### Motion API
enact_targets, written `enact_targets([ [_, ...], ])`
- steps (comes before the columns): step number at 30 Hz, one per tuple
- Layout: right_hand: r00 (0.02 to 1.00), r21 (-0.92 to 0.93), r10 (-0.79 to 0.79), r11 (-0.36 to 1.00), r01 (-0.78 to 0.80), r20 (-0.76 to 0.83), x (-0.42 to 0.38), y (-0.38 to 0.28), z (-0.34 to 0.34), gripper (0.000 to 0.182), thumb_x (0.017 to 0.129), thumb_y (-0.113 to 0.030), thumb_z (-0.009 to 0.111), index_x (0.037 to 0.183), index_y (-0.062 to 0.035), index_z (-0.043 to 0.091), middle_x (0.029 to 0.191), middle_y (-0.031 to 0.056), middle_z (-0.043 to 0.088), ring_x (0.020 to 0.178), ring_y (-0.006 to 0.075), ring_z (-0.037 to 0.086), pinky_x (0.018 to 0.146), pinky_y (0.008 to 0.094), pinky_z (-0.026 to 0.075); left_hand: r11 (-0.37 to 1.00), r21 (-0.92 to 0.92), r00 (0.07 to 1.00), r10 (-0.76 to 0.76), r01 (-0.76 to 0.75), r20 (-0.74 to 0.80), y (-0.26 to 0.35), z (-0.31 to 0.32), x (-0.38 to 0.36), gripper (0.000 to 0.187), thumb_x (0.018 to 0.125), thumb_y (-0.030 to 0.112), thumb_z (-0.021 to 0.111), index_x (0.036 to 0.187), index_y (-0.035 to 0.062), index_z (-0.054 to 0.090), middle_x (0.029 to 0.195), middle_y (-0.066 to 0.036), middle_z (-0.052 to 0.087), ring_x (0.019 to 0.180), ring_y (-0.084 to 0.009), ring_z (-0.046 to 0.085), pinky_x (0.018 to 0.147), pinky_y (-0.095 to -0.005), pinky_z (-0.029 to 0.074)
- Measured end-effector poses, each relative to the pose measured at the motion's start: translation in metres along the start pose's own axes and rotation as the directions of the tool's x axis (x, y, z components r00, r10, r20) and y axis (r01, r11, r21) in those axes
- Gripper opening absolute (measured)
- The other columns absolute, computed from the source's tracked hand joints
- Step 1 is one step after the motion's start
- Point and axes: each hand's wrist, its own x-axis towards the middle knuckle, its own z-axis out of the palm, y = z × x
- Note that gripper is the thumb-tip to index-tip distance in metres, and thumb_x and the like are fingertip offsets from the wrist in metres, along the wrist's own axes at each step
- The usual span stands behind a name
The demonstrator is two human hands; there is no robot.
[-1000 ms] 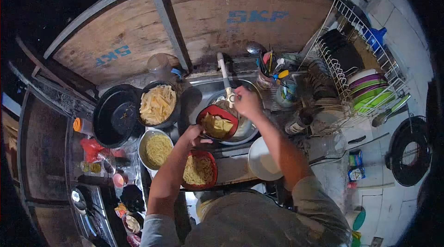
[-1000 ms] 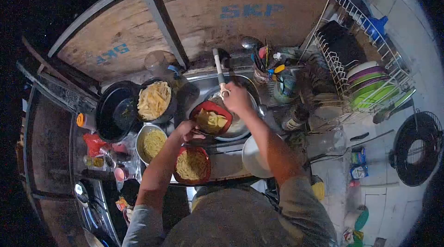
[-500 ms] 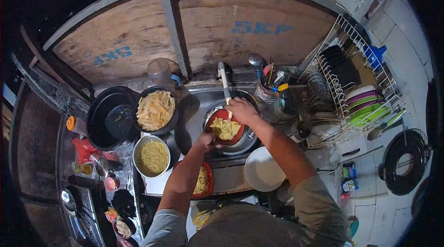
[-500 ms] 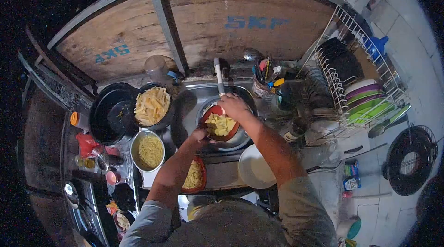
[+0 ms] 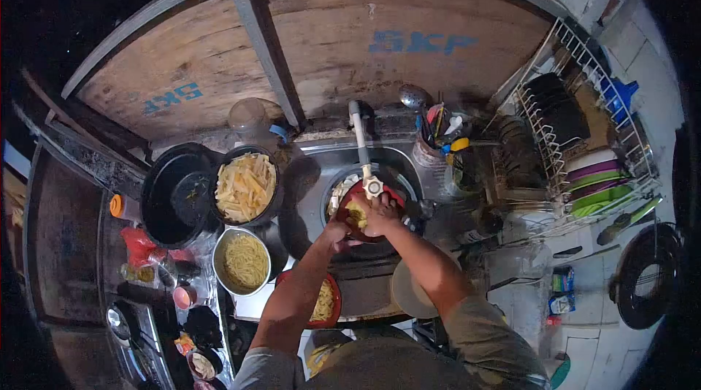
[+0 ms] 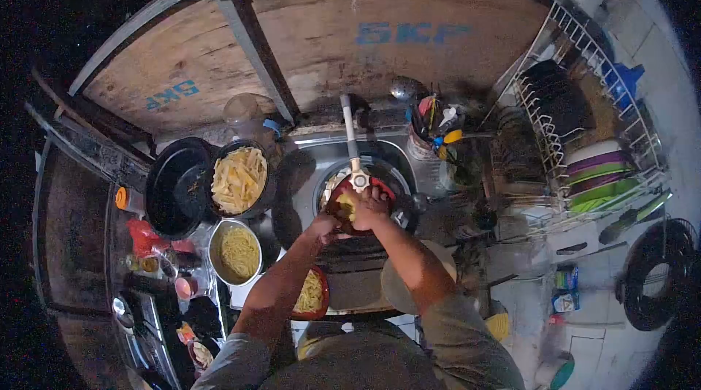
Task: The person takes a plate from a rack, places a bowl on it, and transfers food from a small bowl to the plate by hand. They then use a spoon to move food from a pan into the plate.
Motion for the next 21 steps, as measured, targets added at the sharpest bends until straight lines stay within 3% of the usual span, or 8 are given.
enact_targets([
  [3, 0.977, 0.049, -0.069, 0.997, 0.061, 0.201, 0.023, 0.002, 0.015, 0.076, 0.073, -0.026, 0.074, 0.142, -0.0248, 0.041, 0.140, 0.0167, 0.045, 0.134, 0.0342, 0.037, 0.108, 0.0434, 0.038, 0.999, 0.000, 0.999, -0.048, 0.048, -0.009, -0.001, -0.011, 0.000, 0.073, 0.080, -0.011, 0.044, 0.145, 0.0189, 0.030, 0.133, -0.012, 0.053, 0.108, -0.0345, 0.062, 0.070, -0.0517, 0.059],
  [4, 0.957, 0.136, -0.212, 0.973, 0.187, 0.200, 0.044, 0.020, 0.047, 0.072, 0.074, -0.025, 0.073, 0.140, -0.0245, 0.045, 0.140, 0.0169, 0.045, 0.134, 0.0352, 0.036, 0.107, 0.0436, 0.038, 0.999, 0.007, 0.999, -0.040, 0.040, 0.012, -0.001, -0.019, 0.003, 0.072, 0.081, -0.010, 0.043, 0.145, 0.0182, 0.030, 0.132, -0.013, 0.053, 0.107, -0.0348, 0.063, 0.071, -0.0535, 0.059],
  [6, 0.938, 0.300, -0.273, 0.932, 0.202, 0.216, 0.053, 0.025, 0.058, 0.064, 0.075, -0.022, 0.072, 0.135, -0.0237, 0.051, 0.139, 0.0177, 0.045, 0.134, 0.0366, 0.036, 0.107, 0.0436, 0.039, 0.998, -0.012, 0.997, -0.064, 0.064, 0.040, -0.007, -0.032, 0.010, 0.070, 0.081, -0.009, 0.043, 0.144, 0.0178, 0.030, 0.131, -0.014, 0.053, 0.105, -0.0350, 0.064, 0.071, -0.0553, 0.059],
  [9, 0.970, 0.430, -0.101, 0.903, -0.005, 0.223, 0.054, 0.021, 0.058, 0.058, 0.075, -0.017, 0.071, 0.130, -0.0219, 0.055, 0.138, 0.0201, 0.045, 0.133, 0.0382, 0.037, 0.105, 0.0438, 0.039, 0.991, -0.043, 0.991, -0.122, 0.124, 0.055, -0.014, -0.044, 0.017, 0.069, 0.081, -0.009, 0.043, 0.144, 0.0177, 0.032, 0.130, -0.014, 0.054, 0.105, -0.0344, 0.064, 0.071, -0.0551, 0.059],
  [12, 0.996, 0.289, -0.083, 0.955, 0.068, 0.038, 0.026, 0.012, 0.036, 0.059, 0.074, -0.017, 0.071, 0.130, -0.0204, 0.052, 0.138, 0.0233, 0.044, 0.128, 0.0409, 0.043, 0.102, 0.0452, 0.042, 0.996, -0.006, 0.995, -0.092, 0.092, 0.034, -0.002, -0.034, 0.012, 0.069, 0.080, -0.009, 0.044, 0.144, 0.0169, 0.034, 0.128, -0.014, 0.056, 0.106, -0.0327, 0.064, 0.072, -0.0541, 0.059],
  [14, 0.988, 0.035, -0.149, 0.988, 0.151, -0.045, 0.003, -0.001, 0.010, 0.060, 0.075, -0.017, 0.070, 0.131, -0.0199, 0.050, 0.138, 0.0249, 0.043, 0.123, 0.0434, 0.048, 0.098, 0.0464, 0.044, 0.999, 0.016, 0.999, -0.051, 0.051, -0.002, 0.014, -0.019, 0.001, 0.069, 0.080, -0.009, 0.045, 0.144, 0.0170, 0.035, 0.127, -0.014, 0.057, 0.107, -0.0314, 0.063, 0.073, -0.0527, 0.060],
  [16, 0.964, -0.095, -0.221, 0.973, 0.209, -0.145, 0.001, 0.005, 0.018, 0.051, 0.083, -0.021, 0.062, 0.133, -0.0199, 0.050, 0.123, 0.0244, 0.054, 0.112, 0.0382, 0.055, 0.094, 0.0469, 0.045, 1.000, 0.020, 0.998, 0.015, -0.016, 0.058, -0.009, -0.046, 0.025, 0.068, 0.081, -0.009, 0.045, 0.144, 0.0161, 0.034, 0.127, -0.013, 0.057, 0.109, -0.0313, 0.062, 0.074, -0.0523, 0.059],
  [21, 0.981, 0.411, -0.109, 0.911, 0.035, 0.158, 0.043, 0.025, 0.041, 0.056, 0.080, -0.018, 0.066, 0.133, -0.0273, 0.050, 0.110, 0.0242, 0.061, 0.101, 0.0399, 0.062, 0.086, 0.0458, 0.049, 0.999, 0.043, 1.000, -0.021, 0.020, 0.021, 0.008, -0.019, -0.004, 0.062, 0.085, -0.005, 0.043, 0.144, 0.0130, 0.035, 0.130, -0.013, 0.056, 0.112, -0.0303, 0.061, 0.076, -0.0523, 0.059],
])
